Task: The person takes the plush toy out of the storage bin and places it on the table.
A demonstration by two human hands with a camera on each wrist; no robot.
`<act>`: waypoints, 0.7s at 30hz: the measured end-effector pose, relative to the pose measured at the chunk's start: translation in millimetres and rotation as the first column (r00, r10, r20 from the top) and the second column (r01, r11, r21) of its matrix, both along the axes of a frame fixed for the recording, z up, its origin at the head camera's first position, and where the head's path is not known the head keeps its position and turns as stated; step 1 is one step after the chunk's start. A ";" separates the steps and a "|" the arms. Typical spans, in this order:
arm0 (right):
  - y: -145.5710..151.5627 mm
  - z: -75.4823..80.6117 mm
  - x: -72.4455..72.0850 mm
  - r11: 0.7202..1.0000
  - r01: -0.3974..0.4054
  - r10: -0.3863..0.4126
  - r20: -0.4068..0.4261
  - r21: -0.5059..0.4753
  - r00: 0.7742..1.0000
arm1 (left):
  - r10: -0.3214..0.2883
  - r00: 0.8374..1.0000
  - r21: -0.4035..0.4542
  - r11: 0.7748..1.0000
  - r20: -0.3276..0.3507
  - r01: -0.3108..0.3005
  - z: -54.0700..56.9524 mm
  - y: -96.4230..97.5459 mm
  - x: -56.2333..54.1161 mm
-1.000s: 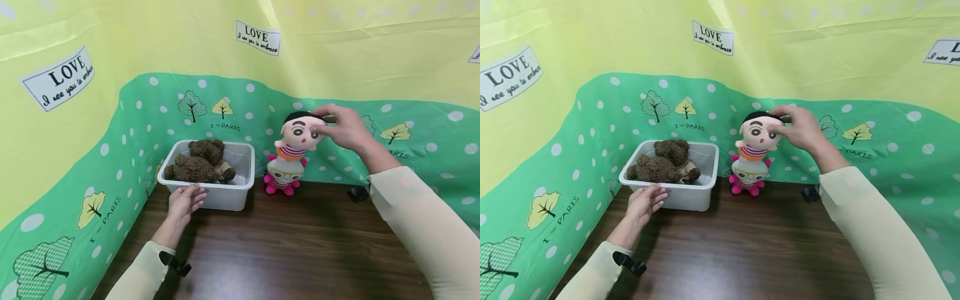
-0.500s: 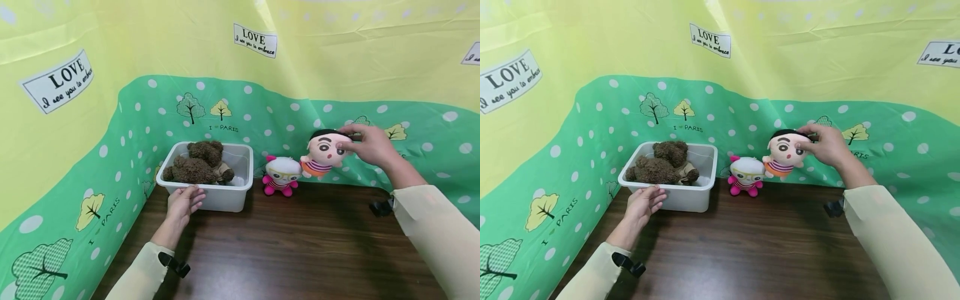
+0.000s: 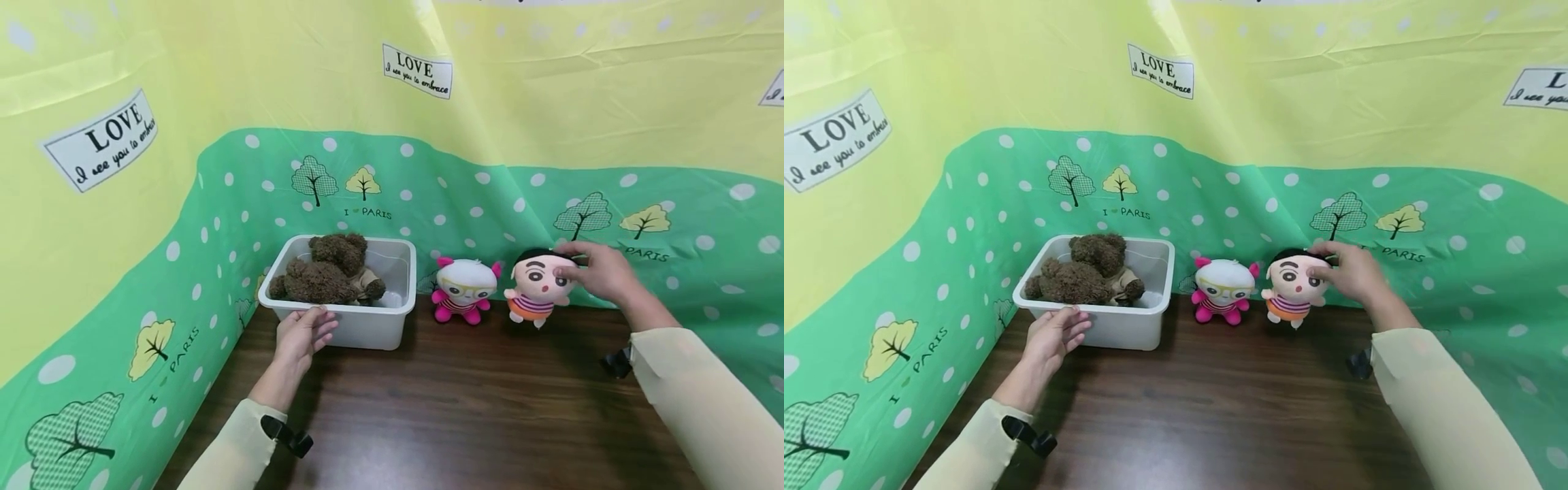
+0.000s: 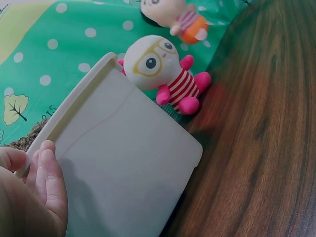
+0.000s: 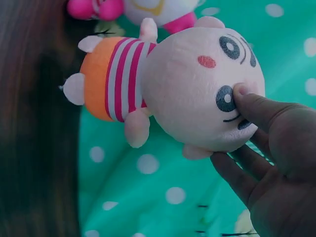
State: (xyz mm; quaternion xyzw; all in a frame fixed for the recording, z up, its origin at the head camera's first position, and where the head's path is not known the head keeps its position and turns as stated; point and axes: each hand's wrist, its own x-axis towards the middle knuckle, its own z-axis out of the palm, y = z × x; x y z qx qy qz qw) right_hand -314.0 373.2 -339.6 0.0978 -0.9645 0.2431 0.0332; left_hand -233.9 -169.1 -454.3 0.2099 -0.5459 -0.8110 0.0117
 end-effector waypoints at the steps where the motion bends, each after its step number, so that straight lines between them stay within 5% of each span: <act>1: 1.3 -5.4 -1.8 1.000 0.000 0.000 0.005 0.006 1.000 | 0.000 1.000 0.000 1.000 -0.002 0.000 0.0 0.1 0.3; 9: 1.5 -42.9 -15.5 1.000 0.017 -0.018 0.041 0.021 0.999 | 0.010 1.000 -0.001 1.000 -0.005 -0.010 1.6 1.5 1.3; 21: -4.7 -69.0 -29.5 0.997 0.079 -0.079 -0.018 -0.020 0.997 | 0.014 1.000 -0.014 1.000 -0.006 -0.014 0.6 2.1 0.9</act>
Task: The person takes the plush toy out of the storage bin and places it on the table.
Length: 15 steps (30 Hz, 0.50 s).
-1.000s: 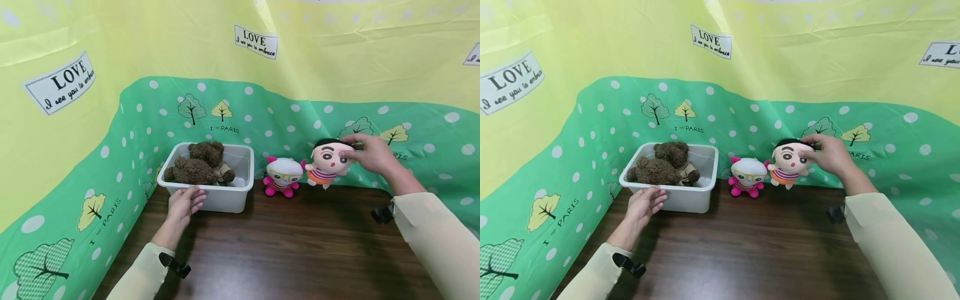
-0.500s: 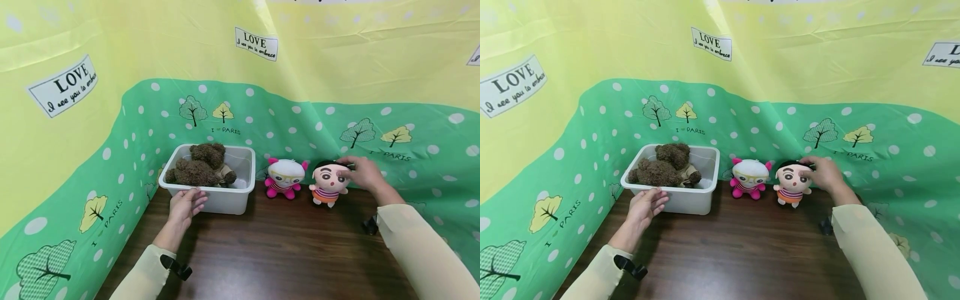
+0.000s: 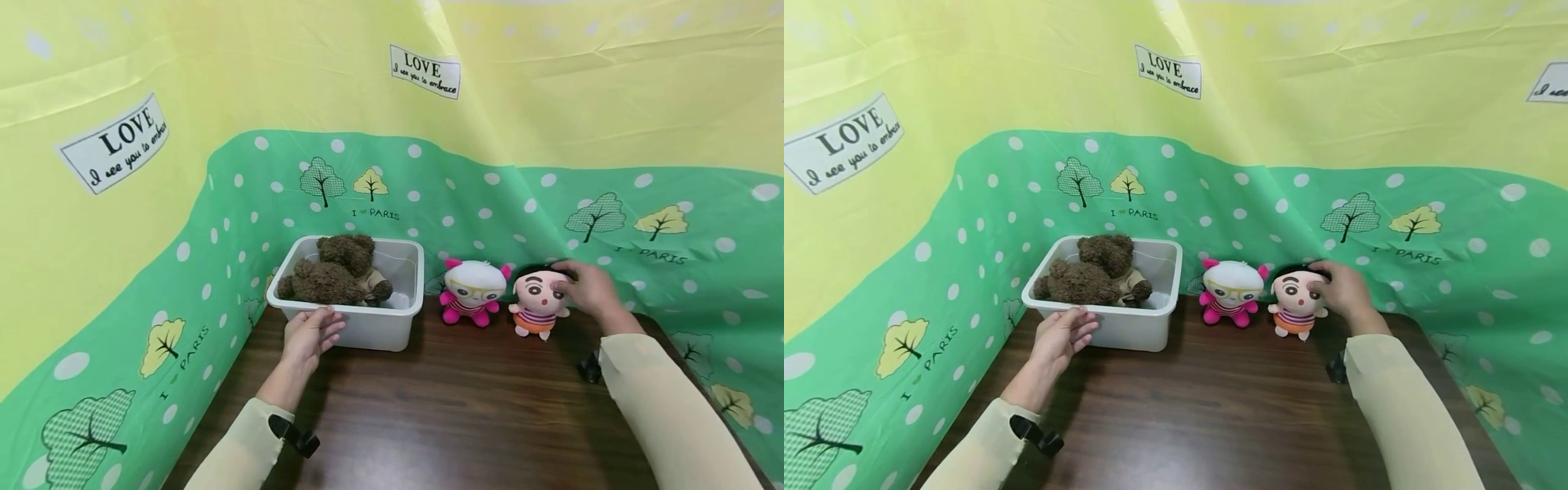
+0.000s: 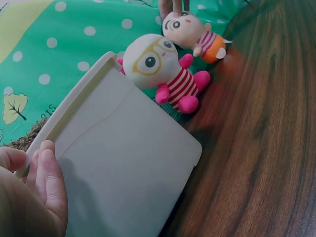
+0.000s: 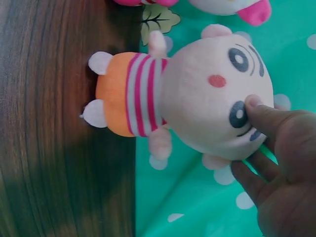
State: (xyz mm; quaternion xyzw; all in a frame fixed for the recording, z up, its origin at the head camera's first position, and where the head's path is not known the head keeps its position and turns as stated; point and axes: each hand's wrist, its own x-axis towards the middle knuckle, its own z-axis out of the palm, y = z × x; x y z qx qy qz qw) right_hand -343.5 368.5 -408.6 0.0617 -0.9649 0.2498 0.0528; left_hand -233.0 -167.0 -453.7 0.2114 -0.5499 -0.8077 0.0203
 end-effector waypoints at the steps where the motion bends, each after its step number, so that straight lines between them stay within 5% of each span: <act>1: -0.7 -1.5 -0.6 1.000 0.015 -0.015 -0.011 -0.005 1.000 | 0.001 1.000 0.002 1.000 -0.001 -0.001 -0.1 0.1 0.0; 15: -0.7 -11.5 -3.9 0.996 0.088 -0.088 -0.098 -0.003 0.991 | 0.015 1.000 0.008 1.000 0.001 -0.015 -0.7 0.1 0.2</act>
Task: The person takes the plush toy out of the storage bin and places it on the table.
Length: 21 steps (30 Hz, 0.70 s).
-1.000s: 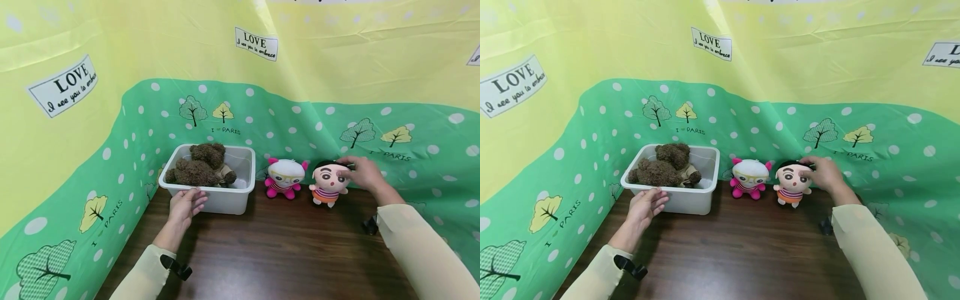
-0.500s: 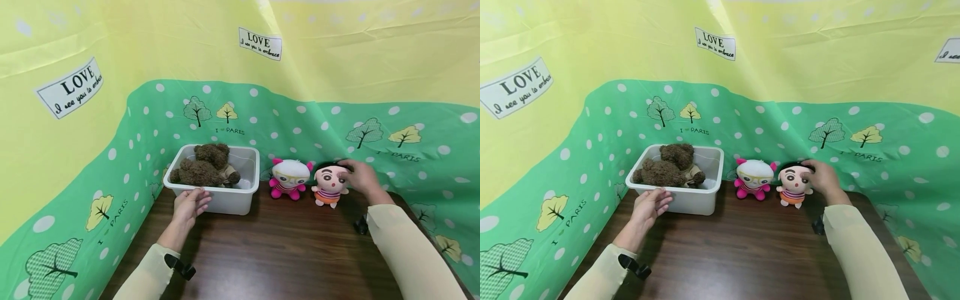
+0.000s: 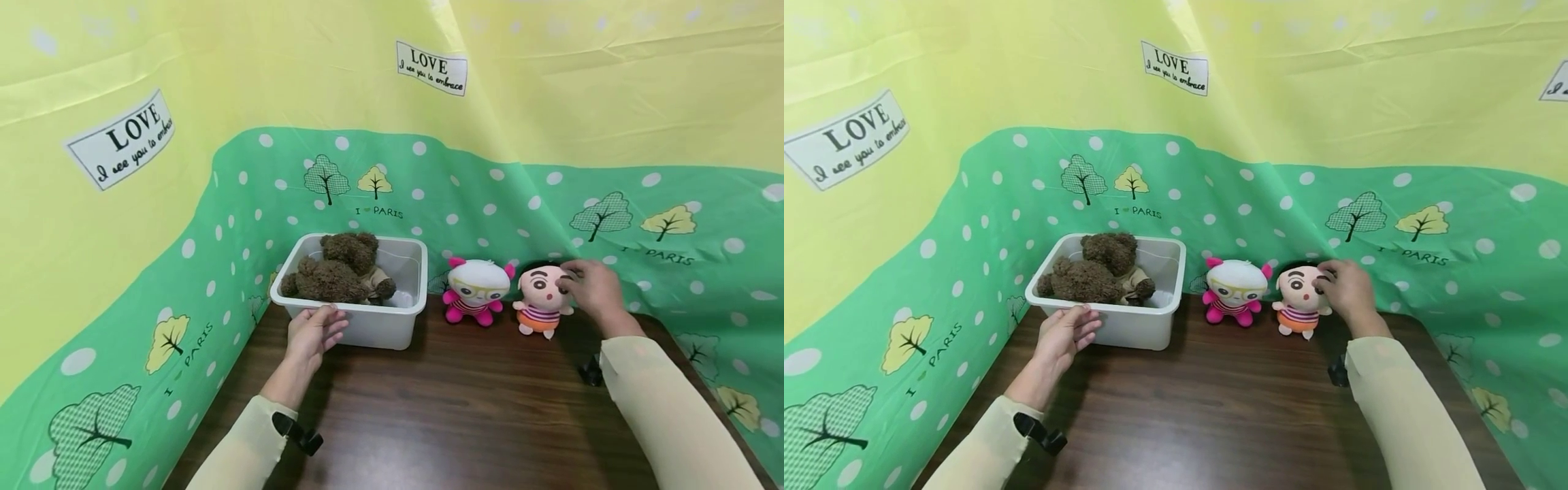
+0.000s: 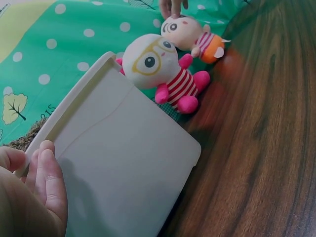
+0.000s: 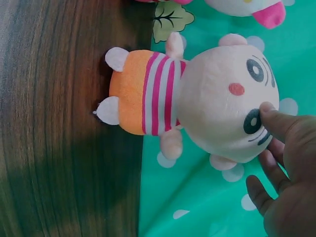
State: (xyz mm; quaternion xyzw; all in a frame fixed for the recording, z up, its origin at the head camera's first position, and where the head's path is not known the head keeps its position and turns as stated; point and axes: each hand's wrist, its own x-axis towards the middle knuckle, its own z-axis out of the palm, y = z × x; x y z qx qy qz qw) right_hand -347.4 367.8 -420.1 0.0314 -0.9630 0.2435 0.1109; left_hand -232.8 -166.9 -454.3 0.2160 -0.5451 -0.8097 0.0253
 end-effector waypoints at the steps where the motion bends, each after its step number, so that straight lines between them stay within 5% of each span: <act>1: 0.8 -0.2 0.2 1.000 0.002 -0.002 0.006 -0.004 1.000 | 0.001 1.000 0.000 1.000 0.001 -0.001 0.2 0.3 0.2; 13: 4.3 5.5 8.8 0.999 -0.036 0.037 0.022 -0.014 0.999 | 0.002 1.000 0.002 1.000 -0.004 -0.002 0.6 2.0 -0.2; 21: -11.6 27.9 15.2 0.995 -0.096 0.096 0.015 0.009 0.995 | -0.004 1.000 0.009 1.000 -0.003 0.004 1.6 0.7 -0.3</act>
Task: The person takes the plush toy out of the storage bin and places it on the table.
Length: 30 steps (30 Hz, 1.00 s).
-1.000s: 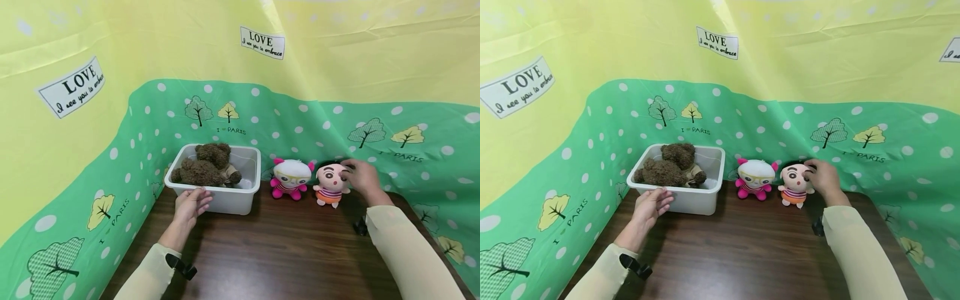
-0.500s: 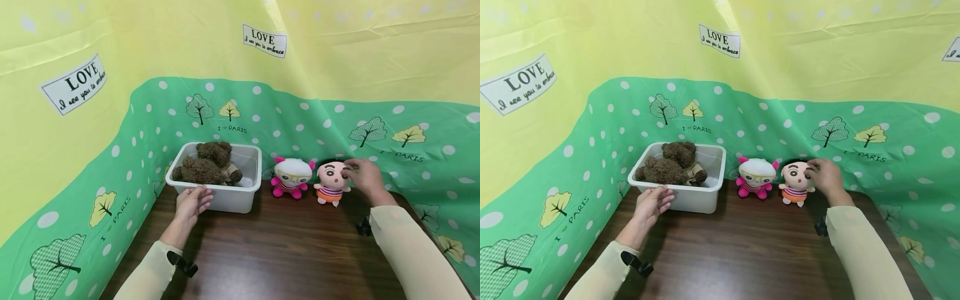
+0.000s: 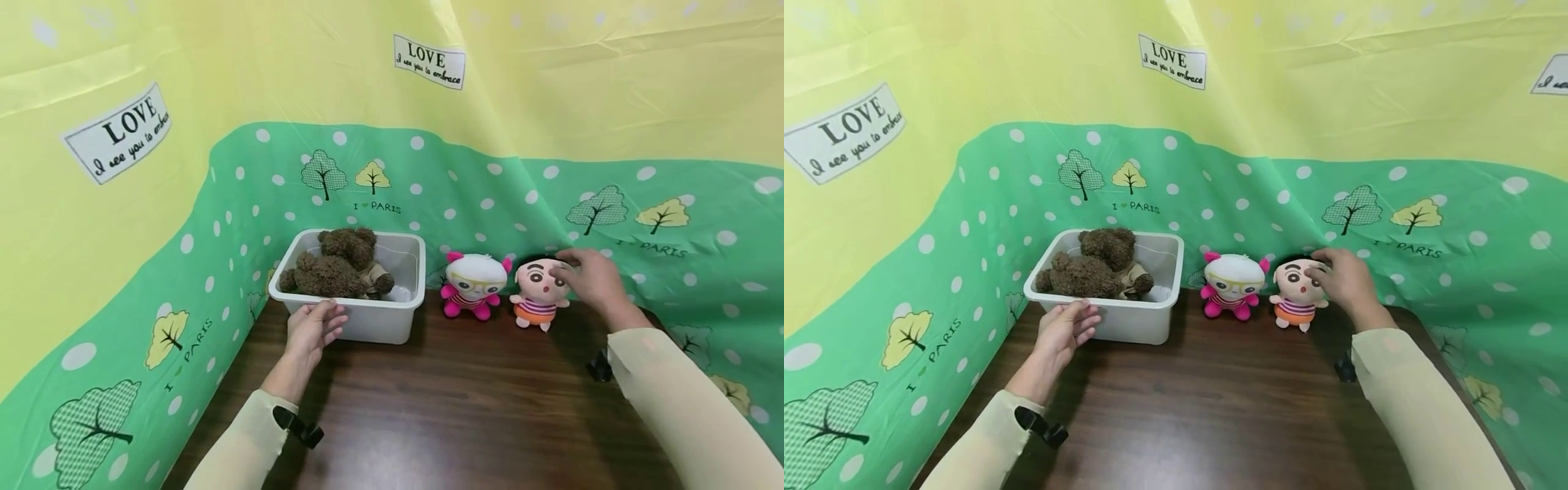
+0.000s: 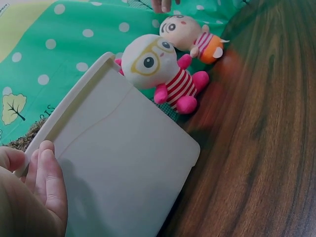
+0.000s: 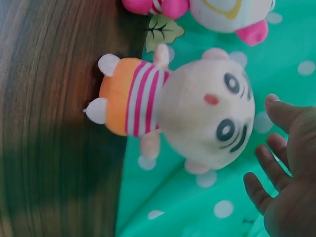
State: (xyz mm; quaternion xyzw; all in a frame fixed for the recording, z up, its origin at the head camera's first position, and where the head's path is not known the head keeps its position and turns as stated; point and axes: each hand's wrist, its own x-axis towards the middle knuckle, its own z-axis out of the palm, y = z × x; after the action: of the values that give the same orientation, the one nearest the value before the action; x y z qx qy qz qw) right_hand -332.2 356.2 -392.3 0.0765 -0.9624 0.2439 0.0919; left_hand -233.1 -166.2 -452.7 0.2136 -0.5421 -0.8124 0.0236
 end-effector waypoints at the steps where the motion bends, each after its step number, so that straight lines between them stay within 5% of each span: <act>1: -4.0 3.6 0.6 1.000 -0.012 0.012 -0.003 0.004 1.000 | 0.000 1.000 -0.002 1.000 0.000 0.000 0.3 -0.1 0.0; 21: -134.5 49.7 -6.0 0.975 -0.224 0.223 -0.065 -0.008 0.973 | -0.006 1.000 0.014 1.000 0.014 0.006 0.9 -1.2 -1.3; 30: -217.1 54.7 -3.9 0.921 -0.389 0.389 -0.051 0.015 0.920 | 0.001 1.000 0.012 1.000 0.003 -0.001 -0.2 -0.3 -1.4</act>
State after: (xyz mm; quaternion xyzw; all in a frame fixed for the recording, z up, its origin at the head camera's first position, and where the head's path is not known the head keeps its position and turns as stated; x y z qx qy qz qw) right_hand -336.1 139.1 -337.5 0.2726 -0.9259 0.2528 0.0672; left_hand -234.5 -166.5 -452.9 0.2152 -0.5373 -0.8152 0.0221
